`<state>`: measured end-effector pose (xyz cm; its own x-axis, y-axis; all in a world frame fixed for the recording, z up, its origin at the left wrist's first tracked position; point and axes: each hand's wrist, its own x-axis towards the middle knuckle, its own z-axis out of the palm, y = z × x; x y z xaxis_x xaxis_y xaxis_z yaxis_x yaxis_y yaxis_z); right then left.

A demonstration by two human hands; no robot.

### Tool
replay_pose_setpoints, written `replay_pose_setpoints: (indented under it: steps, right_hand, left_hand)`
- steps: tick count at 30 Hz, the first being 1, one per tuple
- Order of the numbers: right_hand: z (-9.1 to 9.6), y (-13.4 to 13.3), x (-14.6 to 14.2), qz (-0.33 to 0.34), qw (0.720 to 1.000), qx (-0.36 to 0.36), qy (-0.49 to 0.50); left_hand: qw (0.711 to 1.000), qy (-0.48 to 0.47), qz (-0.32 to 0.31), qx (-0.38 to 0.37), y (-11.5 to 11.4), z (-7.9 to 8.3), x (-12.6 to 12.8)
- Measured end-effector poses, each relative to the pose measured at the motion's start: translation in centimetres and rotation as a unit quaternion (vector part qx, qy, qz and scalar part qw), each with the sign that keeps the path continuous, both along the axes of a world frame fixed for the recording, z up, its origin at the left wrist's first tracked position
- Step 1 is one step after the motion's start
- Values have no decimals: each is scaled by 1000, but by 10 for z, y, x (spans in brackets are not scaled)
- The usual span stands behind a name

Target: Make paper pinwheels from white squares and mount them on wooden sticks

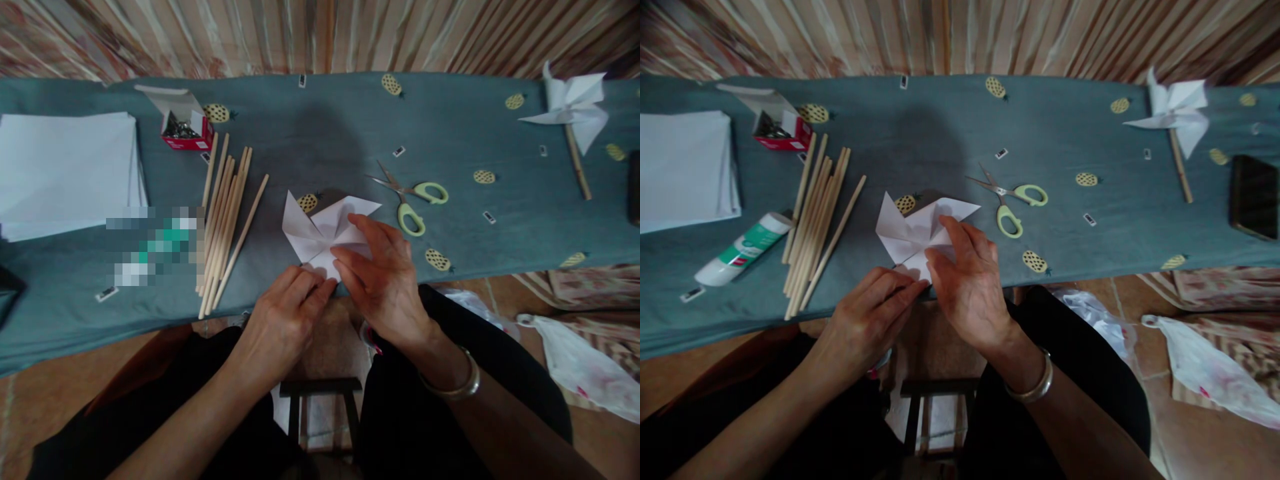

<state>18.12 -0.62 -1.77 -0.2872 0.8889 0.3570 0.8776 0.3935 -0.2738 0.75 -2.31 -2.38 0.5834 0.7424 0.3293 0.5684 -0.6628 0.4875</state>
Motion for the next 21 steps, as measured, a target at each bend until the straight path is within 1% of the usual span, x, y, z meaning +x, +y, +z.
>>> replay_pose_setpoints:
  steps: [8,13,21]
  right_hand:
    - [-1,0,-1,-2,1000,-10,-9]
    - [-4,0,-1,-1,1000,-10,-12]
    - [-4,-1,0,4,1000,-10,-19]
  left_hand:
    - [1000,-2,3,4,0,-1,0]
    - [1000,11,0,7,0,1,0]
    - [1000,15,0,13,1,2,0]
